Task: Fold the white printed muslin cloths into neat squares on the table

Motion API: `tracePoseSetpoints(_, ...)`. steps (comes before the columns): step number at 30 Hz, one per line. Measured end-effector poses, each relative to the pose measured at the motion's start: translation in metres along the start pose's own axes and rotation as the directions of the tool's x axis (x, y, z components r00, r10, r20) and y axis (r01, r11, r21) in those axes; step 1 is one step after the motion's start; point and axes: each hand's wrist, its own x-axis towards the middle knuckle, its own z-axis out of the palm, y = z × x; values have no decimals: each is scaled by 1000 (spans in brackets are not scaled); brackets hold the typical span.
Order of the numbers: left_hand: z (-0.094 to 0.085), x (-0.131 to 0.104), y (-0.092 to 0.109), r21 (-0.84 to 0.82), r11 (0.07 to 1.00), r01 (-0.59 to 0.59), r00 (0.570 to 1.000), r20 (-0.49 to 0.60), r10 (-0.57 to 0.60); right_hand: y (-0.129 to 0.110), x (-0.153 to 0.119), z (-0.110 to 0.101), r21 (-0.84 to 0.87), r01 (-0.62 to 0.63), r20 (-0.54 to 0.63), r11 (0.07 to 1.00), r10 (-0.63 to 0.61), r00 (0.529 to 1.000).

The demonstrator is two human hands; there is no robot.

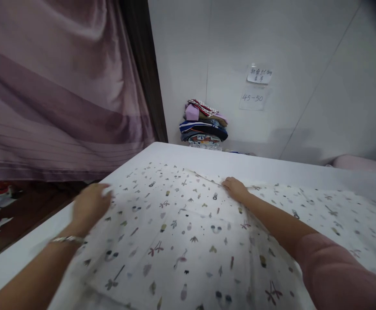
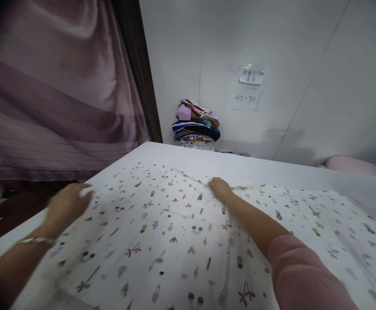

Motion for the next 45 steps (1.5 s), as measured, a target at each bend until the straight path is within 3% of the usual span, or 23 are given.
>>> tracePoseSetpoints(1, 12, 4, 40, 19, 989, -144, 990, 6, 144, -2, -2, 1, 6, 9, -6, 1000, -9, 1000)
tracePoseSetpoints(2, 27, 7, 80, -3, 954, -300, 952, 61, 300, -3, -5, 3, 12, 25, -12, 1000, -25, 1000)
tracePoseSetpoints(3, 45, 8, 117, -55, 886, -460, 879, 114, 463, -5, -9, 4, 17, 47, -19, 999, -47, 999)
tracePoseSetpoints(5, 82, 6, 178, -134, 757, -640, 733, 188, 653, -10, -19, 6, 37, 103, -31, 994, -102, 994)
tracePoseSetpoints(7, 113, 1, 221, -178, 630, -756, 596, 212, 775, -12, -31, 6, 96, 164, -52, 982, -160, 986)
tracePoseSetpoints(10, 141, -1, 253, -232, 567, -791, 499, 293, 816, -6, -40, 0, 216, 196, -79, 956, -183, 980)
tracePoseSetpoints(12, 148, 2, 260, -288, 616, -733, 513, 361, 779, 8, -36, -8, 276, 114, -103, 954, -89, 991)
tracePoseSetpoints(16, 151, 18, 261, -325, 806, -495, 688, 419, 592, 52, -12, -22, 155, -241, -36, 958, 249, 968)
tracePoseSetpoints(19, 157, 33, 263, -211, 857, -470, 750, 415, 514, 76, 6, -24, 26, -352, 110, 936, 347, 931)
tracePoseSetpoints(24, 171, 50, 273, -123, 833, -540, 694, 495, 523, 87, 15, -21, 6, -340, 212, 940, 331, 919)
tracePoseSetpoints(28, 173, 61, 284, -109, 821, -560, 676, 513, 529, 87, 12, -25, 3, -354, 144, 935, 350, 926)
tracePoseSetpoints(32, 175, 72, 296, -97, 850, -517, 742, 444, 502, 88, 16, -27, 26, -458, -1, 889, 458, 889)
tracePoseSetpoints(36, 192, 74, 305, -80, 886, -456, 815, 361, 452, 92, 27, -16, 38, -496, -31, 867, 497, 867)
tracePoseSetpoints(39, 207, 70, 304, -92, 886, -455, 826, 329, 458, 99, 32, -9, 60, -513, -23, 856, 515, 857)
tracePoseSetpoints(42, 210, 67, 296, -146, 874, -464, 840, 240, 487, 106, 27, -11, 104, -503, -20, 858, 507, 862)
tracePoseSetpoints(44, 205, 65, 287, -234, 820, -523, 815, 144, 561, 110, 14, -16, 149, -454, -75, 878, 468, 880)
tracePoseSetpoints(45, 202, 64, 281, -288, 770, -569, 780, 110, 617, 112, 4, -18, 174, -408, -109, 896, 429, 897)
